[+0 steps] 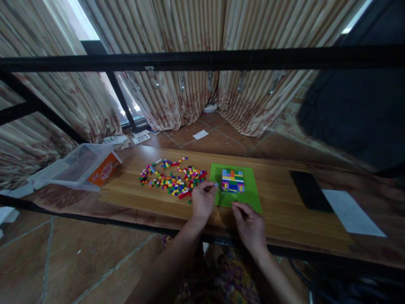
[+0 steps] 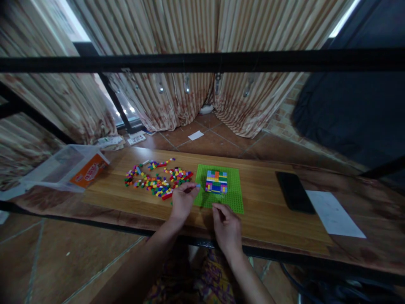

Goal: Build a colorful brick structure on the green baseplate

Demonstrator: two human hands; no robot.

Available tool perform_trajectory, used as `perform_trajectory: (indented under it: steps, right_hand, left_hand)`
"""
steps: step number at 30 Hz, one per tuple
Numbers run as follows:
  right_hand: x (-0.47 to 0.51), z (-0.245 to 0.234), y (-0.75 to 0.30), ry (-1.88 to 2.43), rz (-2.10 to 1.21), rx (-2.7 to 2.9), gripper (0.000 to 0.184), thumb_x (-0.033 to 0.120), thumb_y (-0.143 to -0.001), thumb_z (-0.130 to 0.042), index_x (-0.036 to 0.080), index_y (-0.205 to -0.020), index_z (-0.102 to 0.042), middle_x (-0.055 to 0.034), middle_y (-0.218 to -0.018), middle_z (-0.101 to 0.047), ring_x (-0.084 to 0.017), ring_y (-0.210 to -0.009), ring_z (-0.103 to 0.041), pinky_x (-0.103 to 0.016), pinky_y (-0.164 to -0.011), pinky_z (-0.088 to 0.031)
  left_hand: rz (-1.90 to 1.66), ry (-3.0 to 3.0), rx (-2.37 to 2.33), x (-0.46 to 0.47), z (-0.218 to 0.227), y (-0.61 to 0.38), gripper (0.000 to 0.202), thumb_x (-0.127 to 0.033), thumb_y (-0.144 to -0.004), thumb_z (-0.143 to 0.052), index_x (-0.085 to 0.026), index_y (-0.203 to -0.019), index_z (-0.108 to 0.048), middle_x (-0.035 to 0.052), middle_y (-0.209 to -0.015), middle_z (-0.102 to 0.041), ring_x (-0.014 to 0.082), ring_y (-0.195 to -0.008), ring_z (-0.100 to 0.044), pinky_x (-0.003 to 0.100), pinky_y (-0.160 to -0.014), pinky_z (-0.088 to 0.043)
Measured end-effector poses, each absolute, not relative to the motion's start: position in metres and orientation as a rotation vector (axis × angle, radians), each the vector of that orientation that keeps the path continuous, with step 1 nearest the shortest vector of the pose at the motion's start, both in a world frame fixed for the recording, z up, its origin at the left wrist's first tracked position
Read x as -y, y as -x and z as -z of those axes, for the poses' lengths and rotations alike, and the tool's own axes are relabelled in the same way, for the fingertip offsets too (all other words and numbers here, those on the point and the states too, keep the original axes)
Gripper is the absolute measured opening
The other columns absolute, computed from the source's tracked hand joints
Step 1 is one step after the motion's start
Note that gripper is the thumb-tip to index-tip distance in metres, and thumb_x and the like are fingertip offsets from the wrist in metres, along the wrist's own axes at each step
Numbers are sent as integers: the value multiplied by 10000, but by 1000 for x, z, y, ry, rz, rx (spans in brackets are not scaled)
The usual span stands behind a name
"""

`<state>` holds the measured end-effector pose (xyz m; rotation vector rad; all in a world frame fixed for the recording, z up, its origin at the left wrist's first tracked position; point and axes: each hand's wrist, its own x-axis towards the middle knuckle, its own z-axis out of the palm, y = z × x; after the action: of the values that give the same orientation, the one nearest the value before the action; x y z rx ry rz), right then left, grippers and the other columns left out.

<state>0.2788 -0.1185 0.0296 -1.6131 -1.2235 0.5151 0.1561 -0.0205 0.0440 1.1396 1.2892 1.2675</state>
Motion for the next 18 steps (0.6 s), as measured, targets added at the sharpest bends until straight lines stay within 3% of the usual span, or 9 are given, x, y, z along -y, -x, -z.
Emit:
perform_trajectory:
  steps: [18]
  right_hand:
    - [132, -23, -324, 1646, -529, 970, 278, 434, -821, -615, 199, -911, -734, -83, -956, -746, -229, -904, -680, -385, -853, -513]
  left_hand:
    - [-1182, -1270, -1434, 20, -26, -186, 97, -195, -708, -699, -166, -800, -715, 33, -786, -725, 143, -689, -636, 262, -694, -486]
